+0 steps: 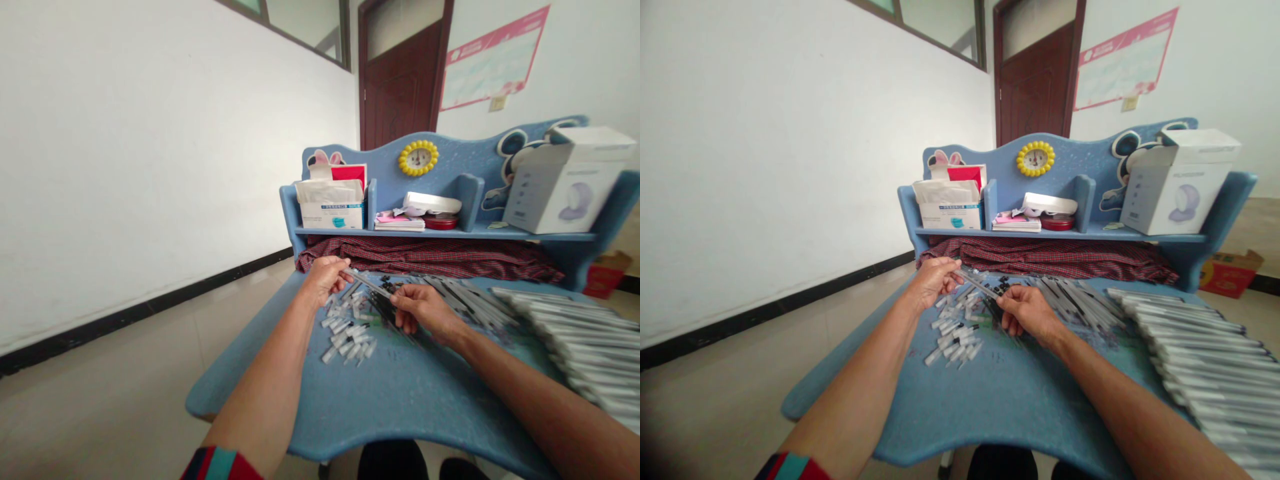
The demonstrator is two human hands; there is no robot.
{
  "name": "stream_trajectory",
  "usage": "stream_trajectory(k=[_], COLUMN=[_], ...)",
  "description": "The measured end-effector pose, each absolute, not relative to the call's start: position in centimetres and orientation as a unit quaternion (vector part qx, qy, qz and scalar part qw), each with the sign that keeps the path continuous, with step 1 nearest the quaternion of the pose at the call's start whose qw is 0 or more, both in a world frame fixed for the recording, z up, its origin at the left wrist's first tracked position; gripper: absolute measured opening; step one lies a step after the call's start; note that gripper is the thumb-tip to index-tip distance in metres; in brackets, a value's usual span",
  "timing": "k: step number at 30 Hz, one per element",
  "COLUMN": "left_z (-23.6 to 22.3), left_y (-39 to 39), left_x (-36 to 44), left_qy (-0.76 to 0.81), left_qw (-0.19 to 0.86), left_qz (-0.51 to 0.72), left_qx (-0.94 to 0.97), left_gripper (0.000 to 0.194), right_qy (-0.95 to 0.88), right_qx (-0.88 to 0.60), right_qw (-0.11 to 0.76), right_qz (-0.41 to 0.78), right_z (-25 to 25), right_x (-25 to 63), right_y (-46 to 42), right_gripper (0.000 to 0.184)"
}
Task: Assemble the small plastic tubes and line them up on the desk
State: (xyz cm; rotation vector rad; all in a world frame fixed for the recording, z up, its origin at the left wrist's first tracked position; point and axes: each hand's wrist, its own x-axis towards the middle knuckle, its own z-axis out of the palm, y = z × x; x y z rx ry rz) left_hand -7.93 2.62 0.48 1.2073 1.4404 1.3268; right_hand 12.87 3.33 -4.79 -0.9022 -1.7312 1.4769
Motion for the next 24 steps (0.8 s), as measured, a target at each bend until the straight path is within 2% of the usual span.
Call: stream_trajectory(k=[11, 16, 24], left_z=[-0.2, -0.6, -1.5], left_y=[2.9, 3.0, 3.2], left_x=[-7.3, -6.7, -4.9], left_qy=[0.529, 0.56, 0.6], left_qw=[0.471, 0.431, 0.336], left_qz=[0.527, 0.522, 0.547], left_qx=[0.469, 0.478, 0.478], left_gripper=[0.022, 0.023, 0.024], right_qy=[-0.718, -0.741, -0.827], right_qx=[-0.355, -0.37, -0.399], right_qw=[0.354, 0.358, 0.337], right_qz=[0.484, 0.43, 0.207], right_z=[-4.7, -4.5, -4.7], right_x=[12.4, 12.3, 12.1], right_y=[2.7, 2.2, 1.7], right_gripper=[0.026, 0.026, 0.025])
